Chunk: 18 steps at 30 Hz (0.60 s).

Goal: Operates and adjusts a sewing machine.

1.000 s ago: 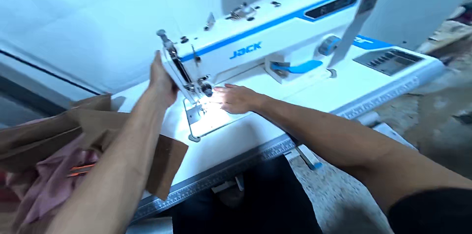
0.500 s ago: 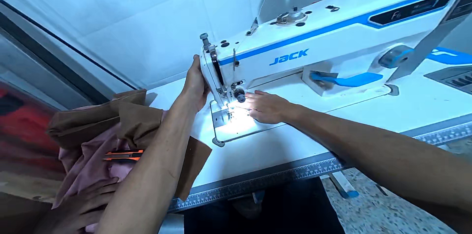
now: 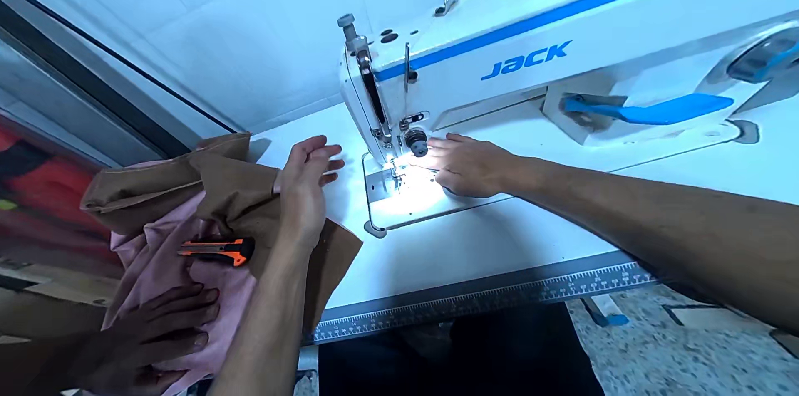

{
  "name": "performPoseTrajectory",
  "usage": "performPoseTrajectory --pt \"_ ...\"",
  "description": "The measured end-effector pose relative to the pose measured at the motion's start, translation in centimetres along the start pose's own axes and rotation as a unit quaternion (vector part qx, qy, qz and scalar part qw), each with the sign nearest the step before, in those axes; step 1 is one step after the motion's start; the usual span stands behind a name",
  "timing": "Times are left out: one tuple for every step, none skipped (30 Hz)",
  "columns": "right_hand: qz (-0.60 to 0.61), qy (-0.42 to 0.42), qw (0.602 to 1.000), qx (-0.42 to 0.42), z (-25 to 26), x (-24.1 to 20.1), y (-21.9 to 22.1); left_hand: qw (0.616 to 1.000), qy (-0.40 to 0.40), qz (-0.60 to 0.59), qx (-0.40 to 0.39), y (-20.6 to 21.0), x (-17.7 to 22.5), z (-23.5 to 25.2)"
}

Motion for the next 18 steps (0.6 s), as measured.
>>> performPoseTrajectory --pt "-0.002 -0.001 1.0 0.0 0.0 0.1 0.1 0.998 0.046 0.042 -0.013 0.8 -0.2 -0.1" --pt "-0.007 -0.003 1.0 0.001 -0.1 0.1 0.2 0.992 0.089 0.086 -0.024 1.8 -0.4 -0.4" --pt "-0.011 -0.005 1.0 0.006 0.0 0.2 0.2 0.984 0.12 0.125 -0.028 2.9 -0.5 -0.5" --pt "-0.013 -0.005 1.0 0.011 0.0 0.2 0.3 0.979 0.137 0.149 -0.025 4.1 -0.7 -0.6" --pt "-0.015 -0.002 1.0 0.01 0.0 0.2 0.2 0.974 0.153 0.167 -0.018 5.2 -1.0 -0.5" --pt "-0.017 0.001 1.0 0.009 0.0 0.2 0.2 0.971 0.166 0.174 -0.004 6.2 -1.4 -0.3" --pt "-0.016 0.001 1.0 0.011 0.0 0.3 0.3 0.97 0.173 0.173 0.013 7.0 -1.6 -0.1" --pt "-0.014 0.0 1.0 0.017 0.0 0.4 0.4 0.967 0.182 0.173 0.036 7.7 -1.5 0.1" --pt "-0.012 -0.003 1.0 0.024 0.0 0.4 0.5 0.963 0.194 0.175 0.062 8.2 -1.3 0.5" --pt "-0.009 -0.005 1.0 0.026 0.0 0.4 0.4 0.956 0.217 0.178 0.09 8.6 -1.1 0.8" --pt "-0.008 -0.009 1.0 0.026 -0.1 0.3 0.4 0.946 0.245 0.177 0.118 8.8 -1.0 1.2" --pt "-0.006 -0.014 0.999 0.032 -0.2 0.2 0.4 0.938 0.268 0.177 0.13 9.0 -0.9 1.5" --pt "-0.006 -0.017 0.999 0.034 -0.3 0.2 0.3 0.932 0.282 0.184 0.134 9.0 -0.8 1.6" --pt "-0.004 -0.018 0.999 0.04 -0.3 0.3 0.3 0.928 0.292 0.193 0.123 8.9 -0.7 1.8" --pt "0.0 -0.02 0.999 0.046 -0.3 0.4 0.5 0.927 0.3 0.201 0.098 8.6 -0.6 1.9" --pt "0.002 -0.019 0.999 0.043 -0.3 0.5 0.6 0.928 0.306 0.202 0.064 8.1 -0.5 2.2" --pt "0.002 -0.016 0.999 0.037 -0.3 0.5 0.6 0.931 0.304 0.198 0.031 7.5 -0.3 2.4" --pt "0.001 -0.014 0.999 0.035 -0.2 0.5 0.5 0.936 0.292 0.197 0.007 7.1 -0.1 2.5"
Point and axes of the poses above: each hand's wrist, its own z-axis towards the middle knuckle, its own y-axis out of the palm, x = y × z, the point moved 2 cm from there along z, towards the middle knuckle, and after that the axes turned 3 degrees about -y, right-handed, at the moved point
